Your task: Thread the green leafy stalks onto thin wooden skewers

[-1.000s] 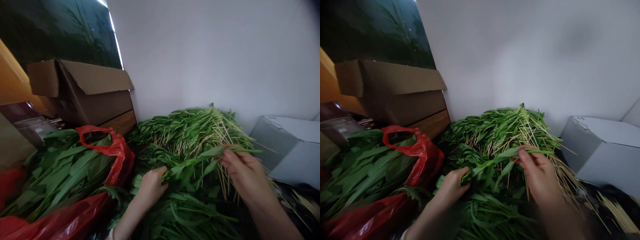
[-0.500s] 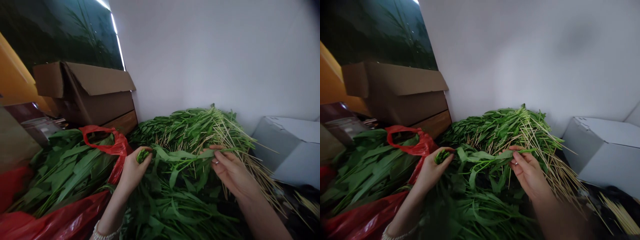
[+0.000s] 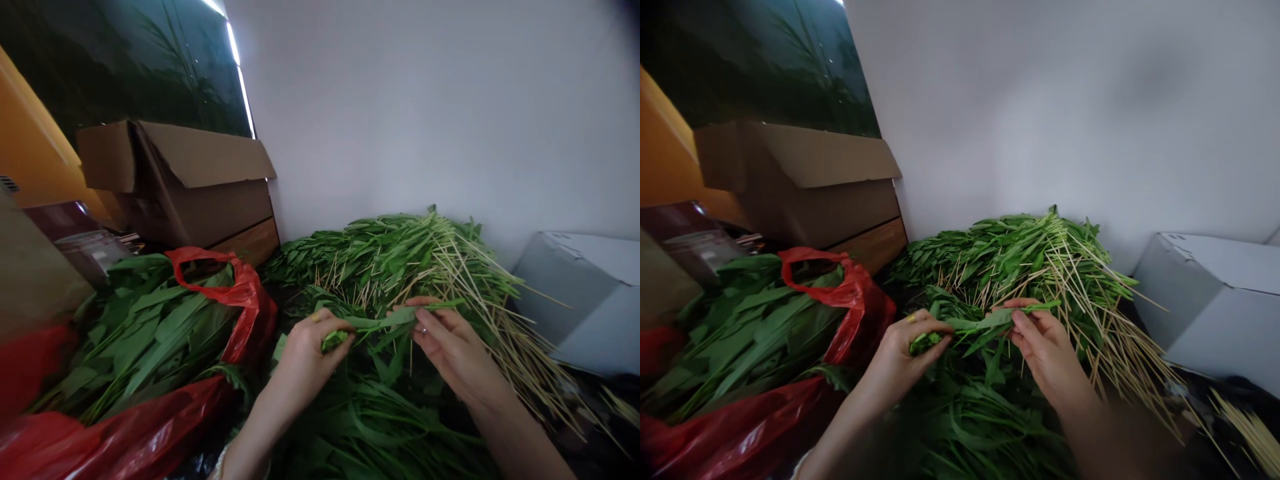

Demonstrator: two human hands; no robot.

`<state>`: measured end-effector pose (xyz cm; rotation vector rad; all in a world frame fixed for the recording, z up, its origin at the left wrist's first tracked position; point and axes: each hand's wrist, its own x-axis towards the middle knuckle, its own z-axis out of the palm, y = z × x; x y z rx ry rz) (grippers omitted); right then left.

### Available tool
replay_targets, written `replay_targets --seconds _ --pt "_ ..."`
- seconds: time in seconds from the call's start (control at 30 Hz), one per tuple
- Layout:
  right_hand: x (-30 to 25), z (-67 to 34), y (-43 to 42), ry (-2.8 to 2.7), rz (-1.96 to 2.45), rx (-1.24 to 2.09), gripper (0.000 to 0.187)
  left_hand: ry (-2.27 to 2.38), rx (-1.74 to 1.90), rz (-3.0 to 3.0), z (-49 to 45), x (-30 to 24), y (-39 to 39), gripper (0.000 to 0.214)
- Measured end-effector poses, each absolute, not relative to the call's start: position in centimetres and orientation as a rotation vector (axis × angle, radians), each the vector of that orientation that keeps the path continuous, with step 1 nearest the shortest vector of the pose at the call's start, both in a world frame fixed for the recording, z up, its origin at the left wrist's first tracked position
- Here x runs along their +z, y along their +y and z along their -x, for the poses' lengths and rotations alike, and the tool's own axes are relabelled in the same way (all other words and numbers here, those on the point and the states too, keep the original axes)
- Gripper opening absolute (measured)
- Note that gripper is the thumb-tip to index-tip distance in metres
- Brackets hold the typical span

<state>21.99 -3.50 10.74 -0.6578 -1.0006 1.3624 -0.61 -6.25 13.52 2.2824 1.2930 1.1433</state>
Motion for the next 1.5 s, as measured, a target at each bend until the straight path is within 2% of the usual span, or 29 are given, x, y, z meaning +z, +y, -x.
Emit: replay_targets --seconds 0.17,0.47,0.83,1.1,1.23,1.5 --pt "10.5 -21.7 -3.8 -1.046 0.656 1.398 0.013 1.336 1.097 -2.287 0.2 12.5 -5.8 0.017" --pt "10.8 -20.9 -4.4 -1.113 0.652 1.41 0.01 1.311 1.093 -2.332 0.2 12.2 -5.6 0.011" --pt "10.3 -22.1 -3.5 -1.185 0.866 1.242 0.023 1.39 1.07 -2.337 0.8 12.0 -5.6 0.02" --pt "9.8 -20.9 -3.8 -1.185 0.976 1.209 0.029 1.44 1.448 -1.673 1.9 11.0 -3.0 0.012" --pt "9.9 -22.3 -3.3 -1.068 1.019 1.037 0.028 1.473 1.655 -1.342 4.1 10.7 -2.1 0.013" --pt "10.6 -22.5 -3.4 -1.182 1.097 0.925 0.028 1.374 1.556 -1.363 5.0 12.3 -2.5 0.019"
